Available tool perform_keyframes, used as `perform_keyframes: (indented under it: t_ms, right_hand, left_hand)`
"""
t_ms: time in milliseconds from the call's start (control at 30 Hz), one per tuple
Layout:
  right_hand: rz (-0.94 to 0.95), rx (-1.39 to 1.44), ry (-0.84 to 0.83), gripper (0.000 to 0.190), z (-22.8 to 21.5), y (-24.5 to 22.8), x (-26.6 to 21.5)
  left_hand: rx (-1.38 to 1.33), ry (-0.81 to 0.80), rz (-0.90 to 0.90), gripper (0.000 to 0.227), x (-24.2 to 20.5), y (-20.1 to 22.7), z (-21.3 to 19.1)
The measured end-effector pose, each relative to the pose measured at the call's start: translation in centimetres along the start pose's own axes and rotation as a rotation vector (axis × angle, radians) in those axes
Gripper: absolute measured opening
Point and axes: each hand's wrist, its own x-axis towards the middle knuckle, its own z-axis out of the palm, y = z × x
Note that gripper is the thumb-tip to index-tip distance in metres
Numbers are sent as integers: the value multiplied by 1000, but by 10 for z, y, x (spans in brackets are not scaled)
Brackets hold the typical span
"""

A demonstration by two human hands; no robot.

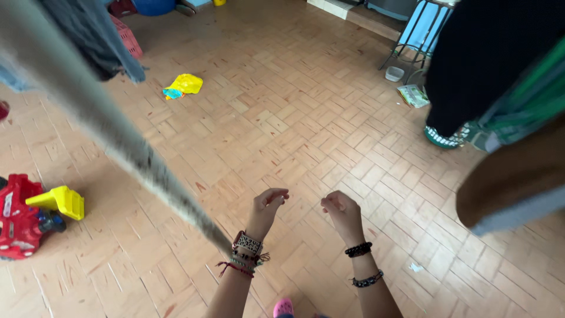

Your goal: The person hangs a dress, a skirt, and a plaid uniform dress on a rack by placing each item onto a hanger and then lifting the hanger onto a horizontal bar.

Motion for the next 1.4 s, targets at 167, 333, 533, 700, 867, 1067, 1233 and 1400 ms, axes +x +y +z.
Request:
perform_keyframes:
  t_ms: [167,333,533,700,867,1067,1233,1400]
  right_hand:
    - [24,-29,22,8,23,-10,71]
    - [65,-64,51,10,37,-4,164]
    - [73,-69,50,11,62,-4,304]
    - [-20,14,35,15,56,-25,434]
    - [-66,141,1,25,27,-41,531]
    - [12,162,49,18,9,9,615]
    - [51,184,108,9,-17,45,669]
    - [130,91,303,10,-55,60,737]
  left_hand:
    - [34,0,-67,24,71,-4,-11]
    - [-46,44,-95,23,146,-14,-13]
    - [-121,42,-155,24,274,-36,-8]
    - [-131,48,-142,25,401,-2,10]
    - [-131,24,-127,26,495,21,37]
    - [-147,-67,-146,25,596,6,83]
    - [-139,-208,-169,26,674,2,133]
    - [-159,-341,-193,27,770,-3,198]
